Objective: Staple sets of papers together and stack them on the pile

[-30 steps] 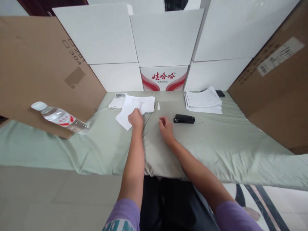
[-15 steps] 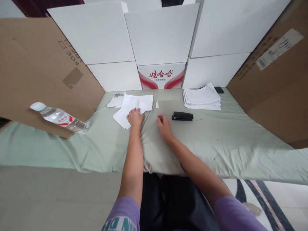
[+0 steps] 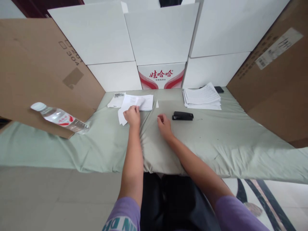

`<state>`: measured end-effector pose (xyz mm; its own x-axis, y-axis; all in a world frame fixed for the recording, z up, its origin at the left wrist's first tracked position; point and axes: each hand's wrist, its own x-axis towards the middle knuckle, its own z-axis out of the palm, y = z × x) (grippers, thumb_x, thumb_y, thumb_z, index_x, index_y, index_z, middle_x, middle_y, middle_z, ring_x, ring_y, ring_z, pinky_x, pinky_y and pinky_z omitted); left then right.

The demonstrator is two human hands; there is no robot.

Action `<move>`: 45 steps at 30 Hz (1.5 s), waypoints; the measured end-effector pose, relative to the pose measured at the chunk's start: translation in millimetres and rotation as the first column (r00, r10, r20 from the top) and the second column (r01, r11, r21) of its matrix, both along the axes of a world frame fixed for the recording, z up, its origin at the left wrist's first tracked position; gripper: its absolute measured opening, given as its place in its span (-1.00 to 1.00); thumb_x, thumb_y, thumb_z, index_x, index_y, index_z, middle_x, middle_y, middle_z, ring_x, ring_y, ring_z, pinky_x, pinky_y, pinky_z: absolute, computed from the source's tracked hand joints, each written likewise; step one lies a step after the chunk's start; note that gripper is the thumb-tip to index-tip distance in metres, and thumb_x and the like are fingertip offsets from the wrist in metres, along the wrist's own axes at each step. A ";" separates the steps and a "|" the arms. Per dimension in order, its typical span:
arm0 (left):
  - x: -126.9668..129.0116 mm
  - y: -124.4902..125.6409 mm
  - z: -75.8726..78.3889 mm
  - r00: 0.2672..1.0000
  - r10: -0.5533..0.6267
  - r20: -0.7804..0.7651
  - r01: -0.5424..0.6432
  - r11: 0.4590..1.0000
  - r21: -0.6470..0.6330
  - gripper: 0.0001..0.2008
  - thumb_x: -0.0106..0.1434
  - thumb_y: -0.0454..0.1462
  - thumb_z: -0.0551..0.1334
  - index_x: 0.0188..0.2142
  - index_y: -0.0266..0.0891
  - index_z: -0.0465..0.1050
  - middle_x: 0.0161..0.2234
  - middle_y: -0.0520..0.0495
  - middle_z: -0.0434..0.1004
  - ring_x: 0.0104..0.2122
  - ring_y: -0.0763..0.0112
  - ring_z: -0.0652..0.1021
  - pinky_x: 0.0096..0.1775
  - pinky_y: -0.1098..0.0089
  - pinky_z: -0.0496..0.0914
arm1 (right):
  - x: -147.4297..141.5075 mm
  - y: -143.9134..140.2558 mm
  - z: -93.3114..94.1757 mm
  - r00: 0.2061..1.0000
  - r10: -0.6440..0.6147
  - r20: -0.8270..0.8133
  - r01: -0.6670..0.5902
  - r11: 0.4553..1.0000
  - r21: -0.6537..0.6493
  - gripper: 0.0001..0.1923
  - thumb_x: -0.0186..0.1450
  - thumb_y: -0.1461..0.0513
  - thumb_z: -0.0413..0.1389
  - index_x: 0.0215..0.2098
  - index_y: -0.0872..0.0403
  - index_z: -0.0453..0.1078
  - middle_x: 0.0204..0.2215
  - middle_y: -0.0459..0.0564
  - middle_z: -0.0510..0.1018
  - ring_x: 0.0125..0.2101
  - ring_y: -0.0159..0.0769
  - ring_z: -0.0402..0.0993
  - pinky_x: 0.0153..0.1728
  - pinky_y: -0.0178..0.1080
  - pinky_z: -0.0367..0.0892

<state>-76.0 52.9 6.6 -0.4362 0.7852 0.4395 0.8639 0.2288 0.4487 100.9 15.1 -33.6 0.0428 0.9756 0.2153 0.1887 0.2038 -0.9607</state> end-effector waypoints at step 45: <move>-1.6 -9.4 -8.4 0.057 -0.595 0.802 0.320 0.772 0.550 -0.49 -0.12 -0.06 0.53 -0.22 -0.28 0.56 -0.28 -0.17 0.67 -0.21 0.18 0.65 -0.14 0.28 0.52 | 74.9 11.1 60.4 0.993 0.069 0.095 -0.096 0.941 0.324 -0.57 0.39 0.09 -0.07 0.18 -0.03 0.30 0.16 0.05 0.42 0.19 -0.12 0.28 0.28 -0.01 0.09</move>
<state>-77.6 43.5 -1.8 -0.1893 0.9644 0.1848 -0.3023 -0.2363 0.9234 175.8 26.2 26.8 -0.0659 0.8497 0.5231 0.2318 0.5230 -0.8202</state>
